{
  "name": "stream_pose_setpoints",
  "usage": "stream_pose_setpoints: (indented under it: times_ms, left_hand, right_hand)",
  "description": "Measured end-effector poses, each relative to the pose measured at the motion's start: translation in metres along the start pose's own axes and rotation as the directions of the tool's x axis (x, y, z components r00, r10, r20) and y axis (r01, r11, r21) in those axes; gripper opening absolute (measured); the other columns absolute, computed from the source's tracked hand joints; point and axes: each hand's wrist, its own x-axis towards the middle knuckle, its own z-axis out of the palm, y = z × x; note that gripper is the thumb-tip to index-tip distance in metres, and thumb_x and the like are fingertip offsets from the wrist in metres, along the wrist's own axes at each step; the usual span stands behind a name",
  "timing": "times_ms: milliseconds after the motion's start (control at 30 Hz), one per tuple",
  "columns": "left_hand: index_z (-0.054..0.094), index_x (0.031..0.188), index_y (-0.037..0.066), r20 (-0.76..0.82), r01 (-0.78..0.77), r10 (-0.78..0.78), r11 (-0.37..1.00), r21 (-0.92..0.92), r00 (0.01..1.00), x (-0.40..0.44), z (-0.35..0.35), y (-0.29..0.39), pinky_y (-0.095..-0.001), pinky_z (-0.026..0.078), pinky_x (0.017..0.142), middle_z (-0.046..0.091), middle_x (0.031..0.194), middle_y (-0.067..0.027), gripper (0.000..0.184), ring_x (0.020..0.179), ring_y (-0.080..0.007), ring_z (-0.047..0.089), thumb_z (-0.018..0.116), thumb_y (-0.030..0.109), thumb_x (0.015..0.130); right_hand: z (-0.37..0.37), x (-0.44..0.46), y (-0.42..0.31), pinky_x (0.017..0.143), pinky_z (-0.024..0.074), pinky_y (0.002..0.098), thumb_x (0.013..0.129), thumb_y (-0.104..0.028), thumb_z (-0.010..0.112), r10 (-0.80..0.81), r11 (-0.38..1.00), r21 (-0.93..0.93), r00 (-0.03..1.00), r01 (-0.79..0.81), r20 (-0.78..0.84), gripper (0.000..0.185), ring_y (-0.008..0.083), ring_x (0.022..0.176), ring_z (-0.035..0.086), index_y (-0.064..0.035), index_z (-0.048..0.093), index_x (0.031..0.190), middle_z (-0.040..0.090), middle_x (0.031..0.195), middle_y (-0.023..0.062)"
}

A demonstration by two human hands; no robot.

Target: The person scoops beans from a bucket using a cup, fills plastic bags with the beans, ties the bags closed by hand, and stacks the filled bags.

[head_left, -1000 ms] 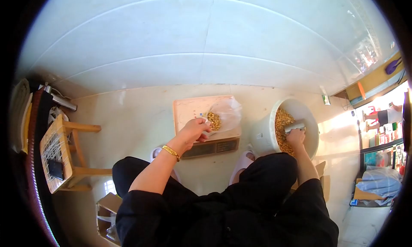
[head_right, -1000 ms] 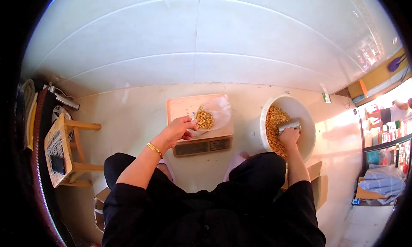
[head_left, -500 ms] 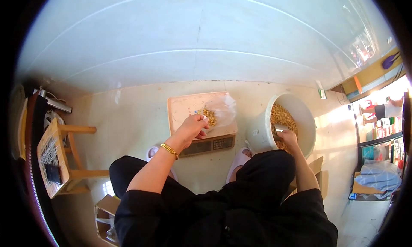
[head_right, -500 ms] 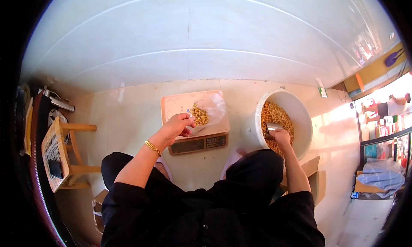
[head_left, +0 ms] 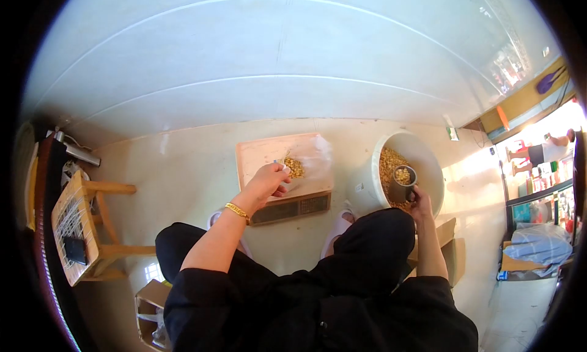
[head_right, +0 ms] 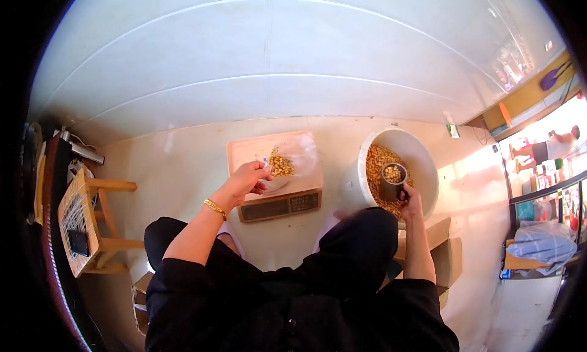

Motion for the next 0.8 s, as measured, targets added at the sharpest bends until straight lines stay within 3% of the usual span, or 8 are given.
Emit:
stream_pose_setpoints:
  times_ms: [100, 200, 300, 333, 500, 600, 800]
  left_hand:
    - [0.054, 0.102, 0.002, -0.002, -0.004, 0.004, 1.000, 0.002, 1.000, 0.003, -0.001, -0.002, -0.0272, 0.047, 0.058, 0.056, 0.088, -0.0054, 0.025, 0.065, -0.0136, 0.050, 0.051, 0.024, 0.091]
    - [0.053, 0.099, 0.002, -0.017, -0.016, 0.015, 0.999, -0.037, 1.000, 0.005, -0.002, -0.006, -0.0280, 0.046, 0.057, 0.056, 0.088, -0.0056, 0.023, 0.065, -0.0137, 0.050, 0.051, 0.023, 0.091]
    - [0.053, 0.096, 0.002, -0.016, -0.011, 0.010, 0.999, -0.037, 1.000, 0.002, -0.004, -0.006, -0.0283, 0.046, 0.057, 0.057, 0.087, -0.0059, 0.022, 0.065, -0.0139, 0.051, 0.051, 0.022, 0.090]
    - [0.053, 0.095, 0.002, -0.029, -0.007, 0.006, 1.000, -0.022, 1.000, 0.002, -0.004, -0.006, -0.0285, 0.047, 0.057, 0.057, 0.086, -0.0061, 0.021, 0.065, -0.0141, 0.051, 0.051, 0.022, 0.090]
    - [0.054, 0.092, 0.003, -0.028, -0.019, 0.018, 0.999, -0.031, 0.999, 0.006, -0.006, -0.007, -0.0291, 0.047, 0.055, 0.057, 0.084, -0.0065, 0.017, 0.065, -0.0149, 0.052, 0.051, 0.020, 0.089]
    - [0.054, 0.098, 0.005, -0.034, 0.004, -0.004, 1.000, -0.025, 0.999, 0.008, -0.008, -0.008, -0.0274, 0.047, 0.056, 0.058, 0.085, -0.0040, 0.019, 0.064, -0.0135, 0.053, 0.053, 0.023, 0.090]
    - [0.054, 0.099, 0.006, -0.068, -0.023, 0.009, 0.980, -0.200, 0.998, 0.005, -0.016, -0.010, -0.0277, 0.047, 0.057, 0.057, 0.085, -0.0037, 0.019, 0.064, -0.0140, 0.053, 0.052, 0.023, 0.091]
  right_hand:
    - [0.004, 0.000, -0.001, 0.038, 0.0261, 0.0176, 0.083, -0.029, 0.059, 0.068, 0.990, 0.122, 0.997, -0.073, 0.049, 0.016, 0.0039, 0.048, 0.040, -0.0196, 0.053, 0.071, 0.046, 0.057, -0.0073]
    - [0.006, -0.008, -0.007, 0.038, 0.0264, 0.0179, 0.084, -0.028, 0.057, -0.003, 0.979, 0.205, 0.999, -0.004, 0.037, 0.018, 0.0041, 0.047, 0.038, -0.0194, 0.051, 0.069, 0.045, 0.057, -0.0067]
    - [0.016, -0.034, -0.029, 0.039, 0.0285, 0.0201, 0.084, -0.029, 0.058, -0.147, 0.984, 0.099, 0.989, 0.147, 0.001, 0.019, 0.0057, 0.045, 0.035, -0.0193, 0.049, 0.070, 0.043, 0.055, -0.0067]
    - [0.011, -0.035, -0.036, 0.041, 0.0297, 0.0202, 0.087, -0.029, 0.053, -0.186, 0.982, 0.041, 0.976, 0.183, 0.112, 0.020, 0.0066, 0.050, 0.040, -0.0175, 0.049, 0.071, 0.045, 0.060, -0.0058]
    - [0.058, -0.081, -0.091, 0.050, 0.0340, 0.0227, 0.087, -0.030, 0.054, -0.255, 0.967, 0.062, 0.950, 0.247, 0.179, 0.019, 0.0091, 0.053, 0.040, -0.0159, 0.049, 0.076, 0.045, 0.061, -0.0044]
    - [0.105, -0.105, -0.114, 0.053, 0.0351, 0.0229, 0.086, -0.031, 0.054, -0.214, 0.976, 0.106, 0.928, 0.190, 0.304, 0.017, 0.0098, 0.055, 0.040, -0.0160, 0.050, 0.079, 0.046, 0.063, -0.0037]
    - [0.199, -0.124, -0.106, 0.053, 0.0332, 0.0239, 0.083, -0.031, 0.060, 0.013, 0.997, -0.066, 0.822, 0.030, 0.570, 0.017, 0.0092, 0.055, 0.038, -0.0168, 0.053, 0.079, 0.047, 0.063, -0.0043]
